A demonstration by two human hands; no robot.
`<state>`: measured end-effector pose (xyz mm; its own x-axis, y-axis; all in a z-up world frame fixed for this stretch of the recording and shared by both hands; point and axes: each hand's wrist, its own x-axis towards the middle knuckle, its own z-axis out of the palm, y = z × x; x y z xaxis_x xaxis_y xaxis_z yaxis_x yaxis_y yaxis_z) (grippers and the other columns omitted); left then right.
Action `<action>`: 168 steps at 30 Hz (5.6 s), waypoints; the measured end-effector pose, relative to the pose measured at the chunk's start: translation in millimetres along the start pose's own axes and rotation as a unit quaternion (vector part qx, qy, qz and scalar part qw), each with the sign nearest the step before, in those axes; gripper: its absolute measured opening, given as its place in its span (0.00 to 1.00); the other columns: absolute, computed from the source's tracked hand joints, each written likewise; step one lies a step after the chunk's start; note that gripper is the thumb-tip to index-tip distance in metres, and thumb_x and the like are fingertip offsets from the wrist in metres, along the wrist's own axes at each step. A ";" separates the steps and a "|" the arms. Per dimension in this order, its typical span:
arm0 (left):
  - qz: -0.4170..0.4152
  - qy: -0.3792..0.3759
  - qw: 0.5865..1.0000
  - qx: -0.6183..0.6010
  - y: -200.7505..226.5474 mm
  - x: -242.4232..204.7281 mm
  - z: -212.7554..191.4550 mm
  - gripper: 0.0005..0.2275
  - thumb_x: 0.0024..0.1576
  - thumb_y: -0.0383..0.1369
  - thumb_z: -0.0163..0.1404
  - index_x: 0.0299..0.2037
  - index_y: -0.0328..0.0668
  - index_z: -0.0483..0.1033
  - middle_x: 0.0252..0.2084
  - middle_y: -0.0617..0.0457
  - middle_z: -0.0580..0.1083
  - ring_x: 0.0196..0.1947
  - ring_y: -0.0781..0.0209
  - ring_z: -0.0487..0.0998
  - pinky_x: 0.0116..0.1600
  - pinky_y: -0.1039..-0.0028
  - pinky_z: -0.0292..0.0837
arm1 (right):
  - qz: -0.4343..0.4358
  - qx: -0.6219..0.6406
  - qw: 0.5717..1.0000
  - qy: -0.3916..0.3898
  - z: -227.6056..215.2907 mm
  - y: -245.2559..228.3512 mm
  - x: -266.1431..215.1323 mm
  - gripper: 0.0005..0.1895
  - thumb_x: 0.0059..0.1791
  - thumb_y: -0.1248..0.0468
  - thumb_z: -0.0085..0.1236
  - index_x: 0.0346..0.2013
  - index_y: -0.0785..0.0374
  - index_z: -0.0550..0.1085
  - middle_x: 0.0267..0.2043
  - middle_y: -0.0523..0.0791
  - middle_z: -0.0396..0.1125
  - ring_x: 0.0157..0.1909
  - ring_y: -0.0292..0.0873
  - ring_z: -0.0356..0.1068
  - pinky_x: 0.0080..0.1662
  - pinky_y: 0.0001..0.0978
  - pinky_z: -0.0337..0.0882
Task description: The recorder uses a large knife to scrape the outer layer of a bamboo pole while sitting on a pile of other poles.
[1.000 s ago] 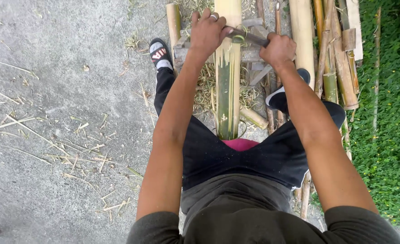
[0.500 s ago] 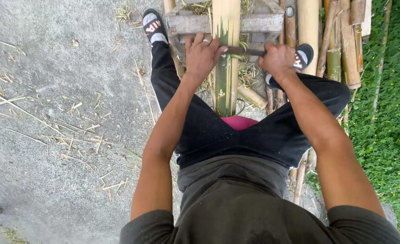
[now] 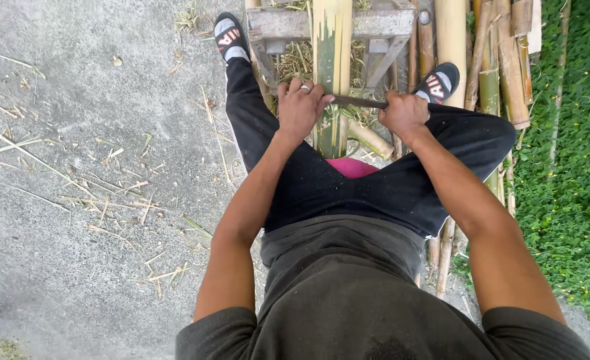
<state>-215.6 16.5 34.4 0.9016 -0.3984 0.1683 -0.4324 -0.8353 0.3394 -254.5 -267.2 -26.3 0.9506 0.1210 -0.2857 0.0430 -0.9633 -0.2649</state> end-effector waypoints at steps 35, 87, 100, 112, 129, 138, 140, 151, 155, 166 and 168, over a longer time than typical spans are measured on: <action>0.115 -0.185 0.972 0.092 -89.5 231.8 52.5 0.16 0.57 0.47 0.58 0.43 0.42 0.79 0.40 0.46 0.79 0.48 0.48 0.76 0.59 0.58 0.60 | 0.165 0.123 0.977 0.056 -20.7 1.7 167.0 0.15 0.42 0.58 0.65 0.41 0.58 0.77 0.36 0.55 0.75 0.40 0.60 0.76 0.45 0.53 0.73; 0.003 -0.126 0.989 0.074 -22.2 104.7 29.1 0.13 0.56 0.42 0.56 0.45 0.44 0.78 0.45 0.47 0.78 0.54 0.49 0.74 0.68 0.45 0.51 | 0.095 0.081 0.991 0.039 15.8 13.3 96.1 0.14 0.40 0.57 0.64 0.40 0.52 0.79 0.35 0.56 0.74 0.39 0.62 0.75 0.44 0.54 0.74; 0.045 -0.173 0.982 0.067 -30.7 116.1 18.3 0.13 0.59 0.43 0.56 0.42 0.43 0.80 0.39 0.49 0.79 0.50 0.51 0.75 0.68 0.49 0.50 | 0.043 0.068 0.995 0.057 25.4 21.9 96.8 0.22 0.42 0.58 0.63 0.50 0.59 0.76 0.33 0.54 0.76 0.37 0.62 0.75 0.43 0.53 0.72; -0.014 -0.168 0.986 0.015 43.5 -26.3 -5.1 0.13 0.59 0.42 0.54 0.40 0.40 0.79 0.37 0.48 0.79 0.46 0.51 0.77 0.62 0.51 0.57 | -0.030 0.062 0.997 -0.019 52.7 27.6 -24.2 0.10 0.45 0.57 0.63 0.37 0.56 0.76 0.30 0.52 0.74 0.35 0.59 0.75 0.43 0.53 0.74; 0.006 -0.150 0.988 0.039 -3.5 57.2 1.9 0.12 0.58 0.43 0.56 0.38 0.42 0.79 0.35 0.47 0.79 0.43 0.50 0.78 0.63 0.51 0.58 | 0.010 0.051 0.999 0.006 15.3 18.0 55.5 0.09 0.42 0.60 0.62 0.36 0.55 0.77 0.30 0.53 0.74 0.35 0.59 0.75 0.42 0.53 0.73; -0.005 -0.150 0.988 0.022 28.9 -14.6 -9.7 0.12 0.58 0.43 0.56 0.37 0.43 0.78 0.33 0.49 0.78 0.42 0.51 0.78 0.61 0.52 0.59 | -0.043 0.042 0.998 -0.001 27.8 13.2 -23.1 0.11 0.42 0.58 0.65 0.36 0.57 0.76 0.29 0.53 0.74 0.33 0.59 0.75 0.38 0.53 0.74; -0.011 -0.160 0.987 0.027 27.3 -6.9 -13.2 0.12 0.58 0.43 0.56 0.37 0.43 0.78 0.33 0.49 0.78 0.42 0.51 0.78 0.61 0.52 0.59 | -0.052 0.041 0.998 -0.004 24.0 14.4 -13.9 0.12 0.43 0.58 0.65 0.36 0.57 0.75 0.29 0.53 0.74 0.32 0.59 0.75 0.38 0.53 0.74; -0.132 -0.276 0.952 -0.018 61.1 -71.2 -19.6 0.10 0.58 0.44 0.55 0.36 0.49 0.80 0.31 0.48 0.80 0.38 0.49 0.81 0.56 0.55 0.60 | -0.118 0.046 0.973 -0.195 52.2 16.9 -65.7 0.12 0.41 0.57 0.59 0.38 0.53 0.78 0.26 0.53 0.73 0.32 0.60 0.76 0.38 0.54 0.75; -0.112 -0.258 0.960 -0.002 43.5 -27.6 -10.8 0.11 0.55 0.44 0.56 0.38 0.47 0.81 0.29 0.46 0.80 0.35 0.48 0.80 0.60 0.50 0.58 | -0.060 0.055 0.989 -0.121 38.3 21.5 -15.6 0.10 0.41 0.59 0.60 0.36 0.54 0.78 0.30 0.53 0.74 0.34 0.60 0.76 0.39 0.54 0.75; 0.036 -0.203 0.977 0.048 24.1 -4.2 1.1 0.14 0.60 0.44 0.53 0.40 0.41 0.80 0.34 0.46 0.80 0.44 0.49 0.78 0.61 0.54 0.58 | -0.045 0.079 0.996 0.024 58.4 24.0 -8.1 0.11 0.41 0.59 0.64 0.36 0.58 0.77 0.29 0.53 0.73 0.33 0.59 0.75 0.37 0.53 0.73; -0.016 -0.194 0.980 0.045 41.4 -27.5 0.4 0.13 0.59 0.43 0.52 0.41 0.41 0.80 0.35 0.47 0.81 0.46 0.49 0.78 0.63 0.51 0.56 | -0.080 0.064 0.994 0.043 59.2 29.1 -20.6 0.13 0.41 0.59 0.65 0.37 0.59 0.77 0.29 0.53 0.73 0.31 0.59 0.74 0.37 0.54 0.73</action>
<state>-258.3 -7.3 43.5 0.8565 -0.4711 -0.2110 -0.4179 -0.8727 0.2523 -291.0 -283.5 -82.7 0.9577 0.2440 -0.1524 0.1616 -0.8946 -0.4167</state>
